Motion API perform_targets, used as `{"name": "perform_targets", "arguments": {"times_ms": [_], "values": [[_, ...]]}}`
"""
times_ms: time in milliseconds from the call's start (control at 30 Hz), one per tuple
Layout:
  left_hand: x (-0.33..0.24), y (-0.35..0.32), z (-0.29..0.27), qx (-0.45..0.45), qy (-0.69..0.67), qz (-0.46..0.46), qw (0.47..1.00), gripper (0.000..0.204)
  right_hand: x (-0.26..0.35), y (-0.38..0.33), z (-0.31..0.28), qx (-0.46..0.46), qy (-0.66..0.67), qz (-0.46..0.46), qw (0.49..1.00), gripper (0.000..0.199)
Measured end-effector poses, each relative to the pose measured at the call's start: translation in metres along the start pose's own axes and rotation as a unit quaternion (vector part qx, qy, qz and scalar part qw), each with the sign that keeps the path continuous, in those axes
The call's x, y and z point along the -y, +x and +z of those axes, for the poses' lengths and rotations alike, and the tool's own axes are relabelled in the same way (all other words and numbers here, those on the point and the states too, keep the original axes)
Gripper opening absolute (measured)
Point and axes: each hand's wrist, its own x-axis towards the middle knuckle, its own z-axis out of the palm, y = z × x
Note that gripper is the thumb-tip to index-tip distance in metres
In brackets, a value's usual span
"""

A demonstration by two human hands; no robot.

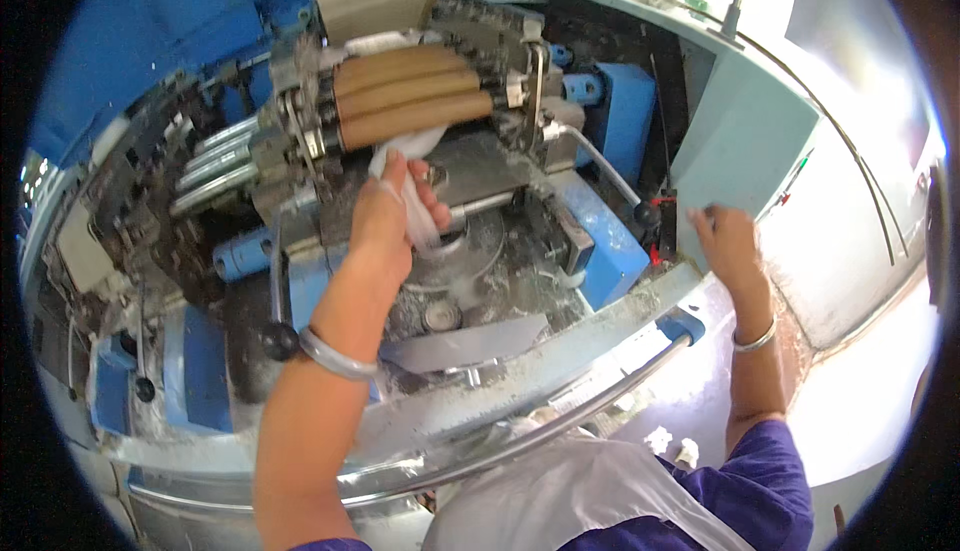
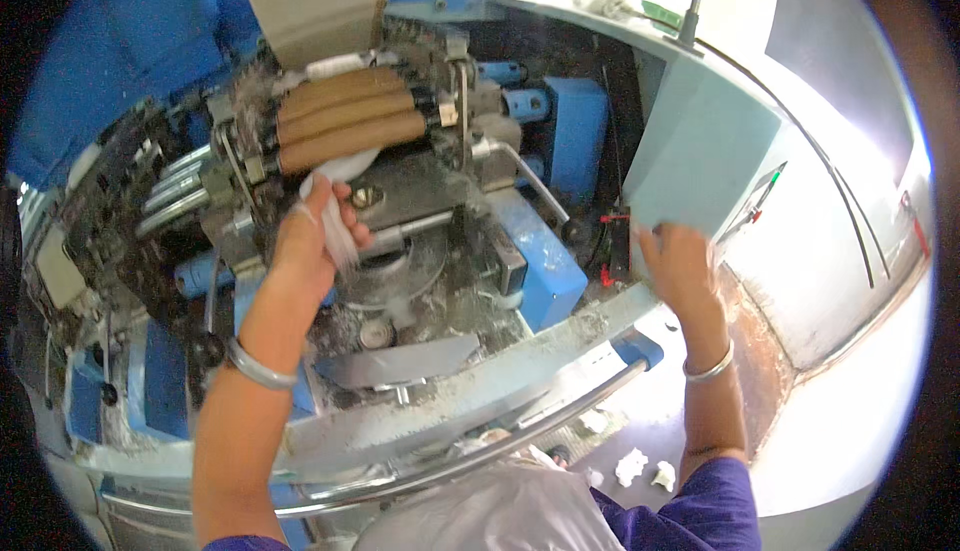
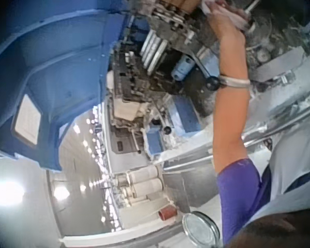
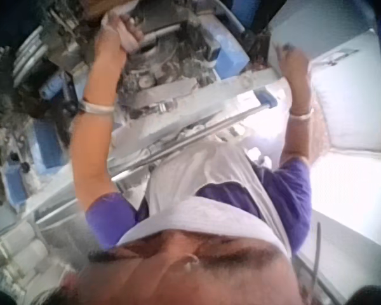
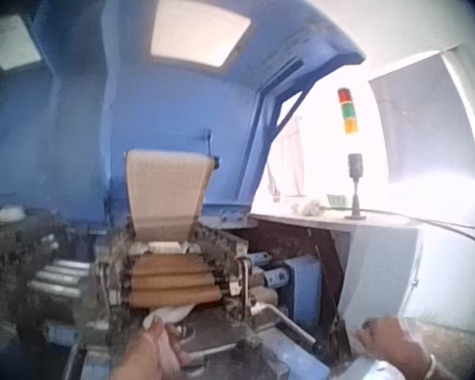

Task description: The person loads white yarn from large cylindrical containers into a textile machine, then uses a screwdriver to adjust internal components. The person handles yarn bundles and machine parts throughout the process.

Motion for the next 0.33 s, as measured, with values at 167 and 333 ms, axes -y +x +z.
{"name": "perform_targets", "arguments": {"times_ms": [167,333], "values": [[-0.002,0.0,0.001,0.025,-0.012,0.01,1.0,0.037,-0.054,-0.018,0.089,-0.013,0.14,-0.019,0.99,0.051],[-0.005,-0.008,0.002,0.032,0.006,0.004,0.999,0.032,-0.08,0.022,0.139,-0.009,0.317,-0.044,0.947,0.06]]}}
